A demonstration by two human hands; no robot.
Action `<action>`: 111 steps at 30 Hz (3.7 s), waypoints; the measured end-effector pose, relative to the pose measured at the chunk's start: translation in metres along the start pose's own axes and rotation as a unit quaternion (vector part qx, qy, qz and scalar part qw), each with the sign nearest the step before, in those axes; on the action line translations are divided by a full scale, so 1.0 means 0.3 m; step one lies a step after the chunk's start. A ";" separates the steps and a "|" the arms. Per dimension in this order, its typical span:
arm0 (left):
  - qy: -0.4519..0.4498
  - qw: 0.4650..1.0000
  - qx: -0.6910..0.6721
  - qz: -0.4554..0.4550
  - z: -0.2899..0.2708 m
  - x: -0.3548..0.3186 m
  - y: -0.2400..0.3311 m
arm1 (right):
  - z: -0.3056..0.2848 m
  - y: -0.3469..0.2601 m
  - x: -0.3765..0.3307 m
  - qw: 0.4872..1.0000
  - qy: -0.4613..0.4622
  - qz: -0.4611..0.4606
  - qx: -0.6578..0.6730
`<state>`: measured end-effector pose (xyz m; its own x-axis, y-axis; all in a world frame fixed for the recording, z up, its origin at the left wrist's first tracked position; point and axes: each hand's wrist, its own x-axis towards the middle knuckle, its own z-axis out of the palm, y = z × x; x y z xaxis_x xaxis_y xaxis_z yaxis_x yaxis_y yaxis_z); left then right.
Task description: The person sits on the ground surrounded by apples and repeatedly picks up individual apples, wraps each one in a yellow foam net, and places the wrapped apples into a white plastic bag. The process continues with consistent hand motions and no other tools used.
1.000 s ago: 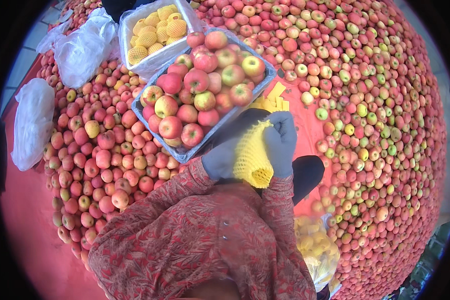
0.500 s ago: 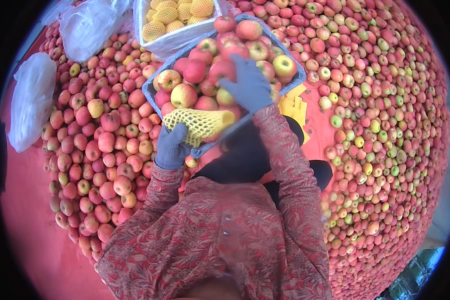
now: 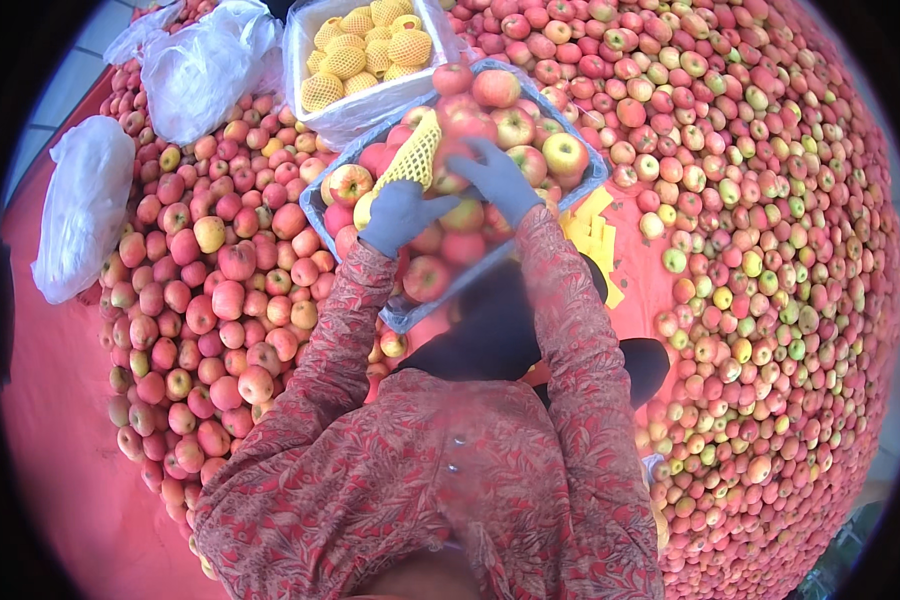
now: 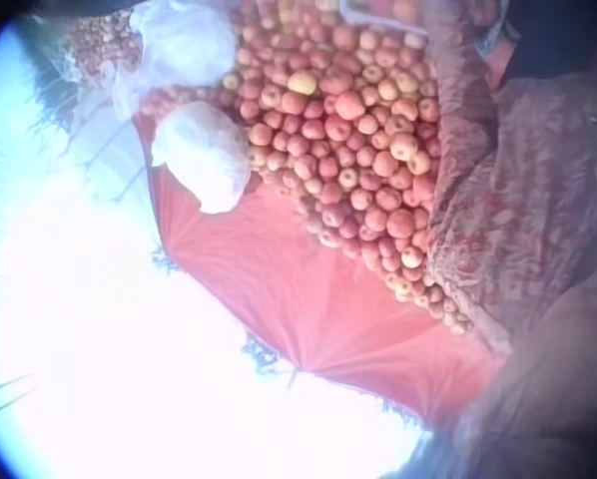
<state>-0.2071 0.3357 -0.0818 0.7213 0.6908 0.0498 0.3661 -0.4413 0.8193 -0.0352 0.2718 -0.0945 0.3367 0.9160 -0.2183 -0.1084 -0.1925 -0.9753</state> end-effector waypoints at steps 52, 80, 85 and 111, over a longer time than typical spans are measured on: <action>-0.059 0.934 -0.255 0.242 0.013 -0.242 0.413 | 0.039 -0.179 -0.605 0.945 0.177 -0.152 0.229; 0.045 0.956 0.282 -0.066 -0.348 0.976 -0.741 | -0.614 0.582 -0.585 0.871 0.415 0.226 -0.132; 0.087 0.906 0.404 0.087 -0.325 0.926 -0.533 | -0.650 0.811 -0.535 0.844 0.385 0.322 -0.191; -0.257 0.883 0.051 0.389 0.553 0.015 0.618 | -0.444 0.218 -0.820 0.923 0.381 -0.038 -0.048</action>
<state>-0.0384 0.1621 -0.0244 0.9397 -0.1840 0.2882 -0.3262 -0.7354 0.5940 -0.0005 -0.0132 -0.1091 0.9036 0.4218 -0.0748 0.0130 -0.2016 -0.9794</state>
